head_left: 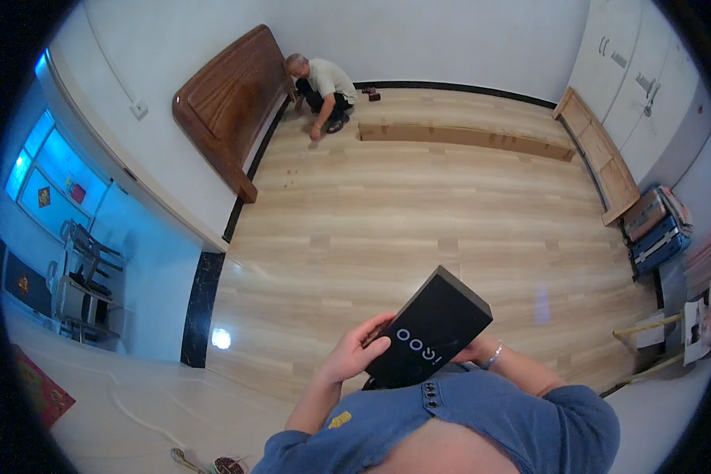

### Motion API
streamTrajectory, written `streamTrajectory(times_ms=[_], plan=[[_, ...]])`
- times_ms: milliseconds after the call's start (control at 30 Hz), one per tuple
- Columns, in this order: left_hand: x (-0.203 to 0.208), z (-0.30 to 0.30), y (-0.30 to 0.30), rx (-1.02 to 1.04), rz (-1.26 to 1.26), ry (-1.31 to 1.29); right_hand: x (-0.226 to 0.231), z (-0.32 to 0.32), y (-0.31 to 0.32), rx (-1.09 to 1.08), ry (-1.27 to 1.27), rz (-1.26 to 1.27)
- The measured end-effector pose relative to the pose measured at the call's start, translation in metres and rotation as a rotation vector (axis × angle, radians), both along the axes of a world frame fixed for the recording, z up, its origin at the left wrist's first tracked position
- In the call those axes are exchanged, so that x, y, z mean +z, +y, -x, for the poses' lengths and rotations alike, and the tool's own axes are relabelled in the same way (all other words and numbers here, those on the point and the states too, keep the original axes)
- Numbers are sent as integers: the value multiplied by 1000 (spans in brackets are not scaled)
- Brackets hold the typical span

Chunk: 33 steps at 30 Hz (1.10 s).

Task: The person cleans a box by repeatedly wiping its surfaces with a cloth, turning the box over by hand to wipe different sides.

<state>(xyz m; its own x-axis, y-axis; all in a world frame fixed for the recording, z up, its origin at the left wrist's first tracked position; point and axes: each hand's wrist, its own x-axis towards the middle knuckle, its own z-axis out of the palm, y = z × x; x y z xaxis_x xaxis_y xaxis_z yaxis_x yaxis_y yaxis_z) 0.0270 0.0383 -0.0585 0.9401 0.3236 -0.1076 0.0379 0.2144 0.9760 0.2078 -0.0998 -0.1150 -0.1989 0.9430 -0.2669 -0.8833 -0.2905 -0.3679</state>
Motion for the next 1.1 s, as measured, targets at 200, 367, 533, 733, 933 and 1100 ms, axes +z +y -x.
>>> streamTrajectory(times_ms=[200,367,533,733,933,1100], plan=[[-6,4,3,58,59,13,7,-27,-4,-349,102,-81],[-4,4,6,-8,48,31,50,-43,-8,-484,-646,-130],[11,0,-2,19,63,194,67,-48,-12,-322,-1109,14],[0,4,-9,143,5,175,81,-48,-28,-153,-1212,150],[-10,3,-10,222,157,128,101,-45,-25,-68,-1450,-124],[-9,2,-16,215,147,95,90,-34,-10,-189,-1458,-140]])
